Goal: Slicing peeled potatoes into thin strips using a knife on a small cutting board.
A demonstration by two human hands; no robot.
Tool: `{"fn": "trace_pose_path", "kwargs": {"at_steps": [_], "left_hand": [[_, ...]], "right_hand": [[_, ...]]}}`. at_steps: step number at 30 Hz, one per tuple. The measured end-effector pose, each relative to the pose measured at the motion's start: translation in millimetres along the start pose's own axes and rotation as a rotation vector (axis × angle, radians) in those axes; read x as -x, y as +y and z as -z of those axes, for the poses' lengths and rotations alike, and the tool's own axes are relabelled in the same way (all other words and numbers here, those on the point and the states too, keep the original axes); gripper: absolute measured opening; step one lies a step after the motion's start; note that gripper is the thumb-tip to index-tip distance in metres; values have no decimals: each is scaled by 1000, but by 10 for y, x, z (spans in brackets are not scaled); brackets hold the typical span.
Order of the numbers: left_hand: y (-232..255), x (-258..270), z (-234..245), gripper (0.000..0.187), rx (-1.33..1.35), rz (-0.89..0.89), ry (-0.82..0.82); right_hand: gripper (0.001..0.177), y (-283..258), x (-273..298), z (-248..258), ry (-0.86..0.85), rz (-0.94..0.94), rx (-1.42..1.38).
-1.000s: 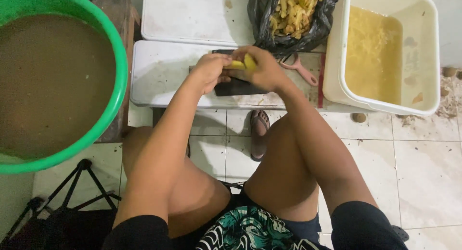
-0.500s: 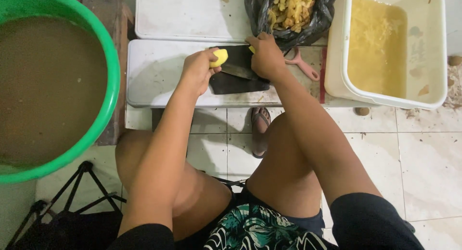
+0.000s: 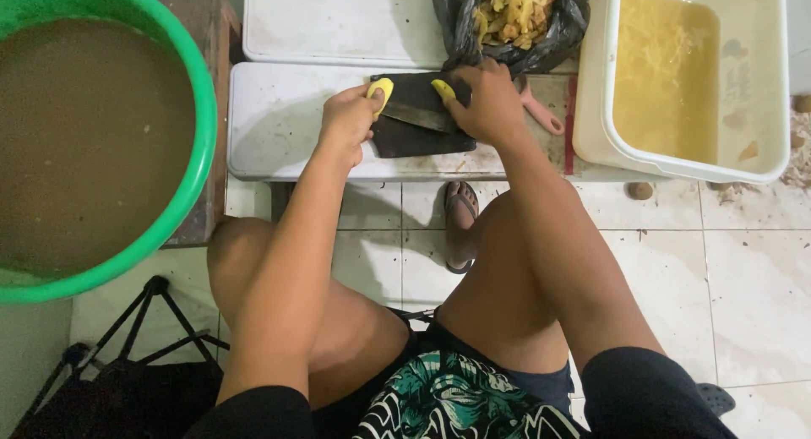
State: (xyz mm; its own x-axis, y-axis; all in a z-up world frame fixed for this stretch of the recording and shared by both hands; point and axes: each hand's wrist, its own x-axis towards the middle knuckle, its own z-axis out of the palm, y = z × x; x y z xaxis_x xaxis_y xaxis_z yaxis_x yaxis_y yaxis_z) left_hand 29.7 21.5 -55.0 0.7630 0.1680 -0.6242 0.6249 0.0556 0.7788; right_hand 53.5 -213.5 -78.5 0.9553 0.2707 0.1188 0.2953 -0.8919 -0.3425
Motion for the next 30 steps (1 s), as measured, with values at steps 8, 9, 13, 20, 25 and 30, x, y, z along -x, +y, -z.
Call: {"fn": "trace_pose_path", "kwargs": {"at_steps": [8,9,13,20,25,30], "left_hand": [[-299,-391,-8,38,-70,-256,100],[-290,-366,-16,40,-80,-264,98],[-354,-369,24,42,-130,-286,99],[-521,-480,-26,39,-289,-340,44],[-478,-256,-181,29,-338,-412,67],[-362,56,-261,32,-583,-448,136]], "right_hand": [[45,298,354,-56,-333,-148,166],[45,351,349,-99,-364,-155,217],[35,283,444,-13,-333,-168,146],[34,-65,823,-113,-254,-245,-194],[44,-619,1195,-110,-214,-497,-388],[40,-737,1289,-399,-104,-510,-563]]}}
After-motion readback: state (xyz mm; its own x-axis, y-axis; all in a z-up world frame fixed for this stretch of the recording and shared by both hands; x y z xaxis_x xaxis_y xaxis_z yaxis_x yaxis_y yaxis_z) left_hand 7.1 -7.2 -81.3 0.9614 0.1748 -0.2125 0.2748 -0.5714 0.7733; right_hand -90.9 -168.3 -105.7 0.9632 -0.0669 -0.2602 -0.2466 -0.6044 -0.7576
